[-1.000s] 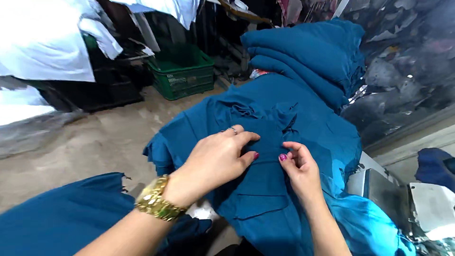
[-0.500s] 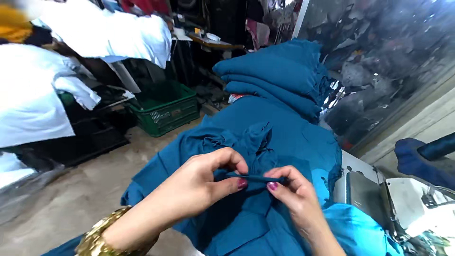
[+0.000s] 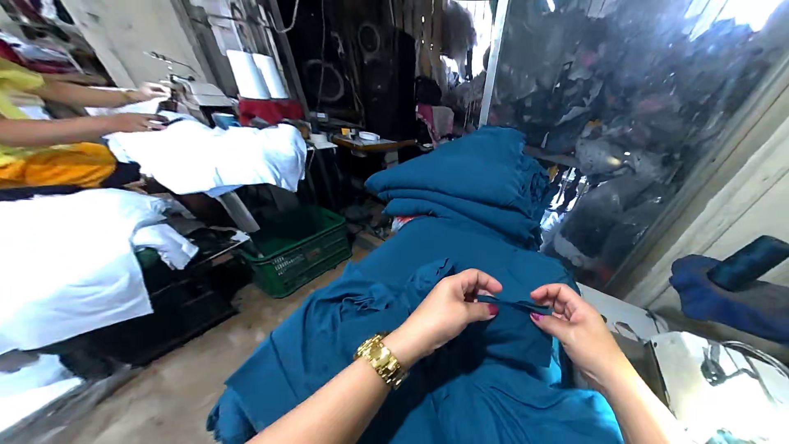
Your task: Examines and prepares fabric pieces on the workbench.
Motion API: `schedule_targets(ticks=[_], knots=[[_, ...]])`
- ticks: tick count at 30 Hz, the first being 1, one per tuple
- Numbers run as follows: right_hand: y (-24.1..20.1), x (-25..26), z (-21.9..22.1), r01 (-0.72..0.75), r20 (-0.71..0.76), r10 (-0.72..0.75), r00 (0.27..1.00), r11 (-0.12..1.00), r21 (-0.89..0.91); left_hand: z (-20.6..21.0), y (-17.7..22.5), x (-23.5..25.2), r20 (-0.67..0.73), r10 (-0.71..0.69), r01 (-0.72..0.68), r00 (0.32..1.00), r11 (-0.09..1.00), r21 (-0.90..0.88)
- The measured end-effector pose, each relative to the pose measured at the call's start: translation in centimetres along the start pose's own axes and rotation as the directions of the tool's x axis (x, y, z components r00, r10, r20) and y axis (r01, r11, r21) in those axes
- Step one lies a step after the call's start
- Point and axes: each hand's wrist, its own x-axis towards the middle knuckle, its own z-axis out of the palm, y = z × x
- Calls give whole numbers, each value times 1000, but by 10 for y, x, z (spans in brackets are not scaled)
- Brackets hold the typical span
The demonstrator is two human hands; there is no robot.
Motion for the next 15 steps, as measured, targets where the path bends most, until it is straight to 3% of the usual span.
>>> schedule_targets(ticks=[3,8,12,15], knots=[[-1,10,0,-239,61,236,970,970,49,4,-2,7,-2,-111,110,994,993,-44],[37,37,13,-555,7,558,830,827,-86,12,-57,41,-67,-390,396,918,903,169],[54,38,22,-589,-56,586,808,806,-55,16,-65,41,-144,-431,448,891,885,126],[54,35,19,-495,-93,488,868,866,-67,16,-65,38,-161,-414,430,896,898,87]])
